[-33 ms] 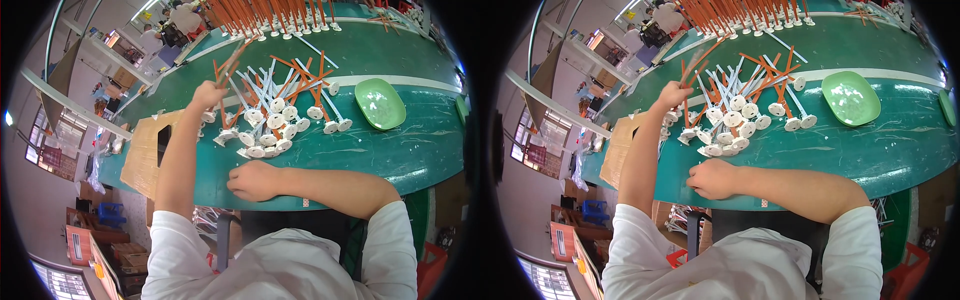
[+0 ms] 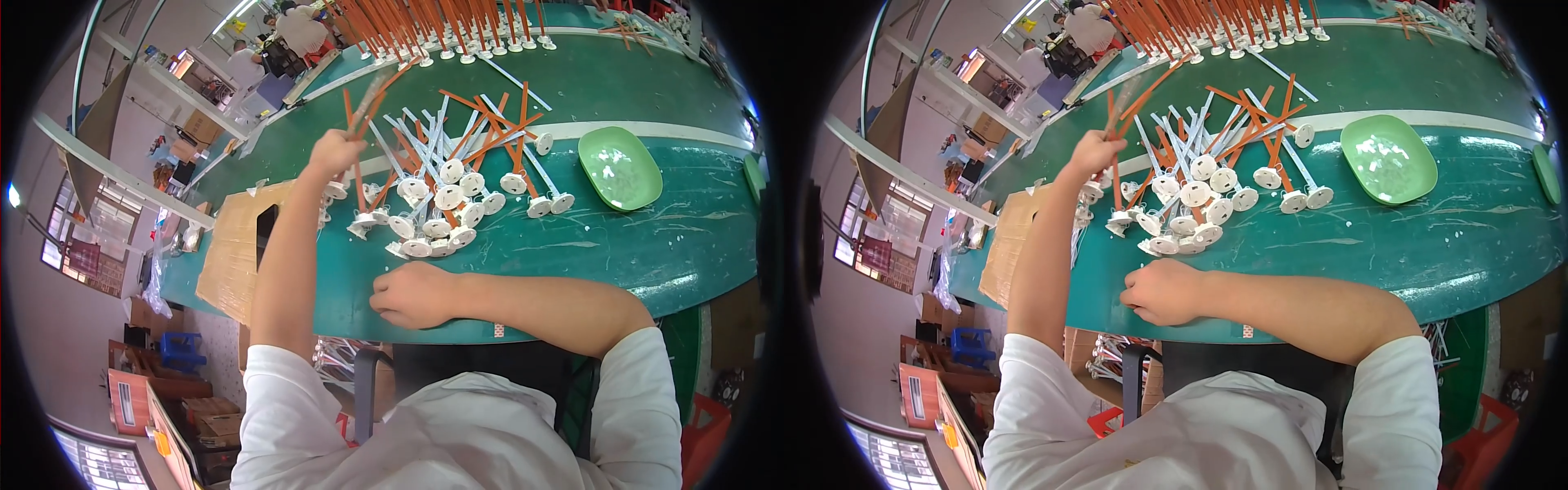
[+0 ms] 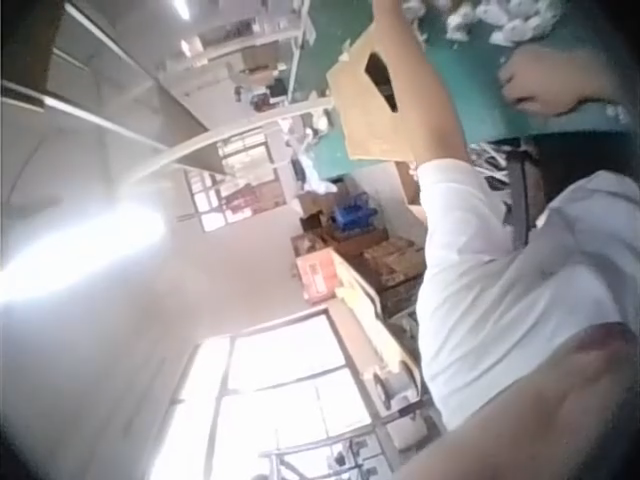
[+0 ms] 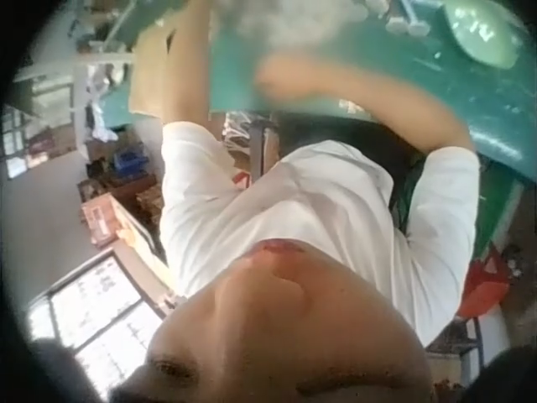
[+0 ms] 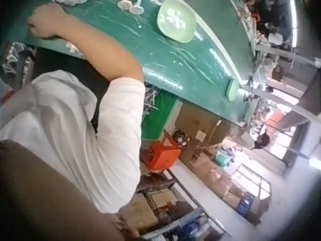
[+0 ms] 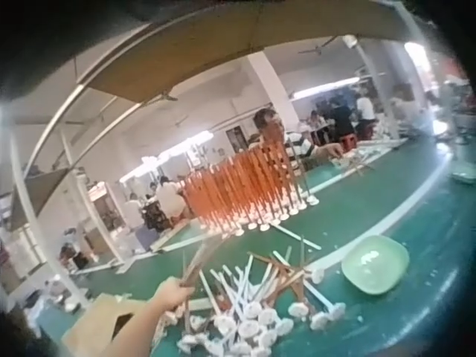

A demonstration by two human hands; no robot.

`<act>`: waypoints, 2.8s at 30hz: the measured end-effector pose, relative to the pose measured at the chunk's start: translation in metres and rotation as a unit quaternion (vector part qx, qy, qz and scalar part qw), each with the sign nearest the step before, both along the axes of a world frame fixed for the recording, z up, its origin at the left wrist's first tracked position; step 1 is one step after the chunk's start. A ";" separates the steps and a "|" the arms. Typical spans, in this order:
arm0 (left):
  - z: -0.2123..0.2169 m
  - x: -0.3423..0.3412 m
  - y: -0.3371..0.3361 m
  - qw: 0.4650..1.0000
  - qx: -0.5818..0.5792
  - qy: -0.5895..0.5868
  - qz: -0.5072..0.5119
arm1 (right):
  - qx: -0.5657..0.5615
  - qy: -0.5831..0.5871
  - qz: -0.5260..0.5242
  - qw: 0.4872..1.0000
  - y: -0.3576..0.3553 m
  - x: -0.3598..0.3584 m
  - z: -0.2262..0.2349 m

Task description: Assembling LED light strips onto plastic bases and bundling them with rubber bands for packaging.

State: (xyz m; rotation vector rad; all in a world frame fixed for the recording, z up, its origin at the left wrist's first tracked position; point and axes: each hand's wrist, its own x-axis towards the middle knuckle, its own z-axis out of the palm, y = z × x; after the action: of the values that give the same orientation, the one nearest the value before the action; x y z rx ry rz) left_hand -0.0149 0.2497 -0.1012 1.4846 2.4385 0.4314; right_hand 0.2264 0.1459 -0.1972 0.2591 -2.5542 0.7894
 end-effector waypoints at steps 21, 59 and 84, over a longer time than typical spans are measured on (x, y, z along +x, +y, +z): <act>0.015 -0.024 -0.001 0.902 0.376 -0.213 -0.018 | 0.002 0.024 -0.001 1.000 0.002 -0.002 -0.004; 0.094 0.038 -0.075 0.761 0.498 -0.415 0.015 | 0.006 -0.004 0.008 1.000 0.000 0.003 0.001; 0.122 0.086 -0.221 0.836 0.335 -0.360 -0.243 | -0.313 0.156 -0.129 0.928 -0.037 -0.087 0.139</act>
State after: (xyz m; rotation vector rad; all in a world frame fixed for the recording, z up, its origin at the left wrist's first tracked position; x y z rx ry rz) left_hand 0.0708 0.0291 0.0212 1.6659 1.2949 1.5008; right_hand 0.1398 0.1092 -0.0577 -0.1462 -1.8715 1.2839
